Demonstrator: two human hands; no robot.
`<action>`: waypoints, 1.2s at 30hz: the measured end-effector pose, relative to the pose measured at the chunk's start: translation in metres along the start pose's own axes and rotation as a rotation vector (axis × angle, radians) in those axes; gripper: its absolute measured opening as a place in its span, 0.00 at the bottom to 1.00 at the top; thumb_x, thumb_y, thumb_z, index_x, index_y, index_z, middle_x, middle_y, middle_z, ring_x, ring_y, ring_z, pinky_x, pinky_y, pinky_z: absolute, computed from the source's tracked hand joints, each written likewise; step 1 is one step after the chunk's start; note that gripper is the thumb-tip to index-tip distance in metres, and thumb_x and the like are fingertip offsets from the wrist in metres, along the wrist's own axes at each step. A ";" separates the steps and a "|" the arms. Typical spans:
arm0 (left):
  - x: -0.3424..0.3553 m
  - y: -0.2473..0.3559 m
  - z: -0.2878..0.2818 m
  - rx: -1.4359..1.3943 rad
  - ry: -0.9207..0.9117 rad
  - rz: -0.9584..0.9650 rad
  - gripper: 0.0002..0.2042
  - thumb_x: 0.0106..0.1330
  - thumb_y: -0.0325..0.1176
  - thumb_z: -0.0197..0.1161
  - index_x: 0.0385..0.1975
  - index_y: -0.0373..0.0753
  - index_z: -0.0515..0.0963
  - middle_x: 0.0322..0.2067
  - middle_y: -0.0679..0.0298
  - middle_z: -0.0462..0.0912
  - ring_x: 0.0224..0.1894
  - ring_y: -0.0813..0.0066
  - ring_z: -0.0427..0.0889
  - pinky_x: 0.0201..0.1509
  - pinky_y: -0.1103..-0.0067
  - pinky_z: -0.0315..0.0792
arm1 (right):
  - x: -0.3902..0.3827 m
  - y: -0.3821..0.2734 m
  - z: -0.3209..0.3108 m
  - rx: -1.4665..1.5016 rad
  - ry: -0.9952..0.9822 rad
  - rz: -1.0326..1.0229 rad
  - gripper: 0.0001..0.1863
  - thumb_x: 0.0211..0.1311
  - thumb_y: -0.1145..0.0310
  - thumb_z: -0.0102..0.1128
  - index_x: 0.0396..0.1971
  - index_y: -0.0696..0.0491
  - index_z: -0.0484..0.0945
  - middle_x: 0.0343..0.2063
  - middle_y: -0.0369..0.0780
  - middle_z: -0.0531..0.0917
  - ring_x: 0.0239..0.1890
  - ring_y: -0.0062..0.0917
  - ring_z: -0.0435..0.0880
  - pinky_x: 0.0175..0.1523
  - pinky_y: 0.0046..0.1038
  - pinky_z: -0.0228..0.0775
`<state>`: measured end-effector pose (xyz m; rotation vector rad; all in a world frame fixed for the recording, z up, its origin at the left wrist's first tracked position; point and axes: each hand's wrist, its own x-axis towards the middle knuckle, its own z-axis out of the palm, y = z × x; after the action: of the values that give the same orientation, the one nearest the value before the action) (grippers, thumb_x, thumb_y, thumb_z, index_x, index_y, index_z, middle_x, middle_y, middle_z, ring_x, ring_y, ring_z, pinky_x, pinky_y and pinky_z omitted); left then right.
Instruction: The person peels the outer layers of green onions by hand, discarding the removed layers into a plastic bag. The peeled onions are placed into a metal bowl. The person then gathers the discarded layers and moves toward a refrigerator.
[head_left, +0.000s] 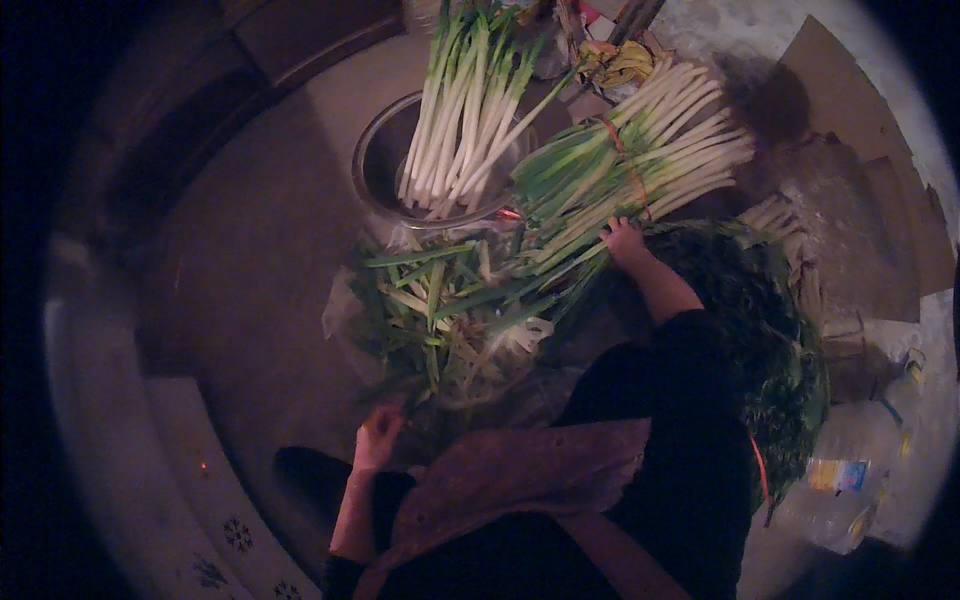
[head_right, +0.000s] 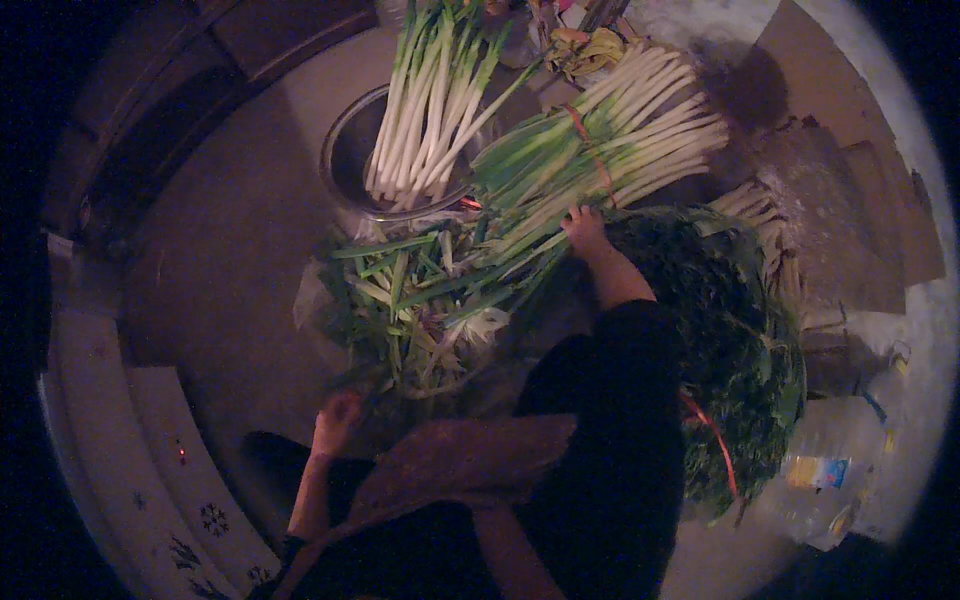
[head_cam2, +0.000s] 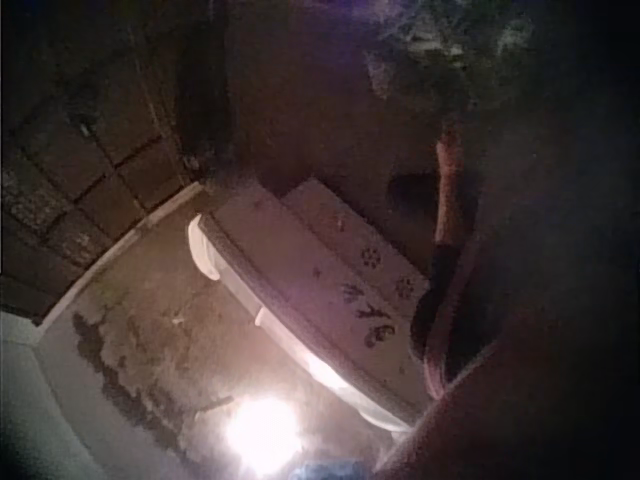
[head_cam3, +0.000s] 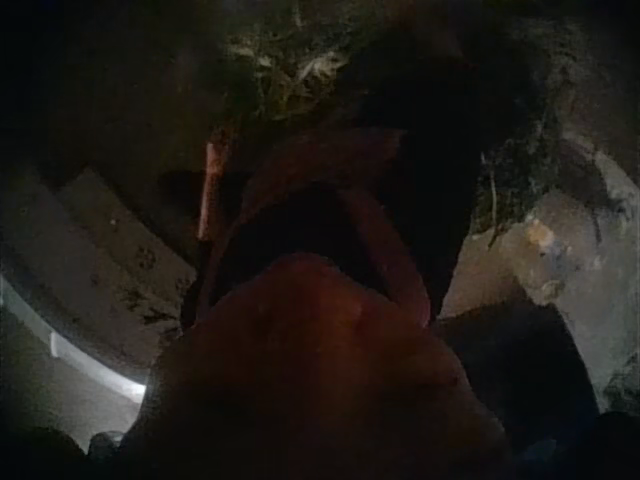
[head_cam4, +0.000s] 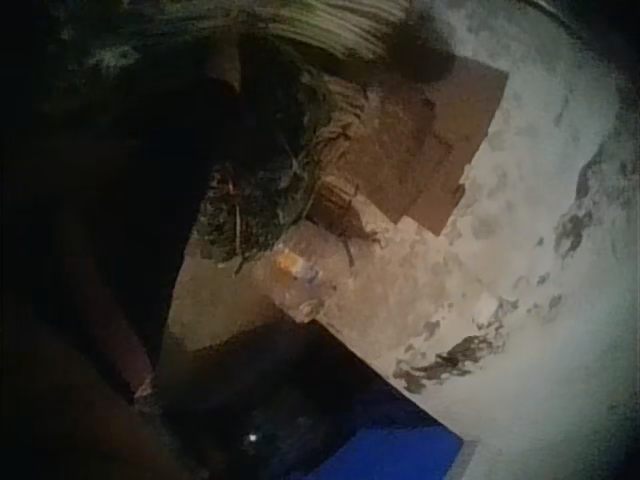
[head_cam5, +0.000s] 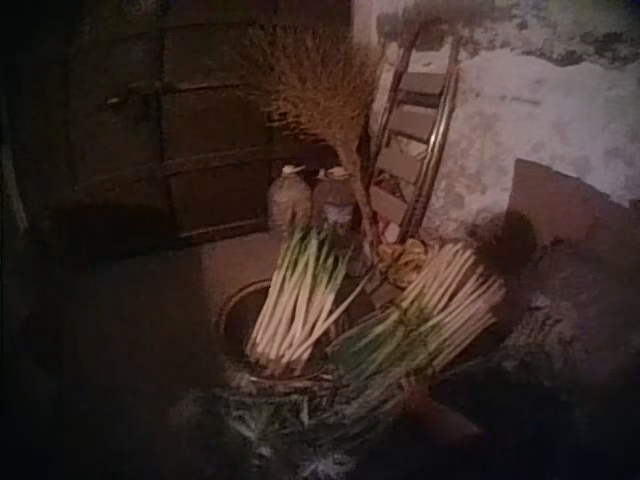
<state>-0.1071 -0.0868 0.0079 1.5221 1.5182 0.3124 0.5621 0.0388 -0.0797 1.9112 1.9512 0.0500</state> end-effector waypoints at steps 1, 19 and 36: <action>-0.001 -0.004 0.002 0.031 -0.010 0.013 0.13 0.68 0.35 0.65 0.48 0.37 0.81 0.37 0.59 0.89 0.41 0.72 0.87 0.47 0.73 0.79 | -0.003 0.004 -0.005 0.036 0.009 -0.004 0.22 0.53 0.65 0.66 0.51 0.44 0.80 0.54 0.45 0.73 0.60 0.43 0.72 0.53 0.47 0.75; 0.062 0.114 0.036 -0.355 -0.027 0.526 0.30 0.70 0.31 0.65 0.68 0.33 0.61 0.56 0.56 0.78 0.57 0.69 0.76 0.63 0.72 0.69 | -0.052 -0.285 -0.389 0.580 0.501 -0.521 0.24 0.59 0.59 0.62 0.49 0.60 0.71 0.22 0.51 0.84 0.28 0.51 0.87 0.32 0.51 0.77; 0.042 0.235 -0.039 -0.887 0.159 0.594 0.16 0.76 0.40 0.59 0.54 0.43 0.63 0.28 0.71 0.71 0.22 0.85 0.66 0.23 0.83 0.64 | -0.061 -0.283 -0.488 1.952 0.429 -0.414 0.13 0.73 0.59 0.61 0.46 0.52 0.79 0.36 0.30 0.80 0.39 0.14 0.79 0.39 0.22 0.75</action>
<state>0.0248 0.0131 0.1836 1.1702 0.7873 1.2846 0.1403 0.0864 0.2978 2.1335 2.8535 -2.5216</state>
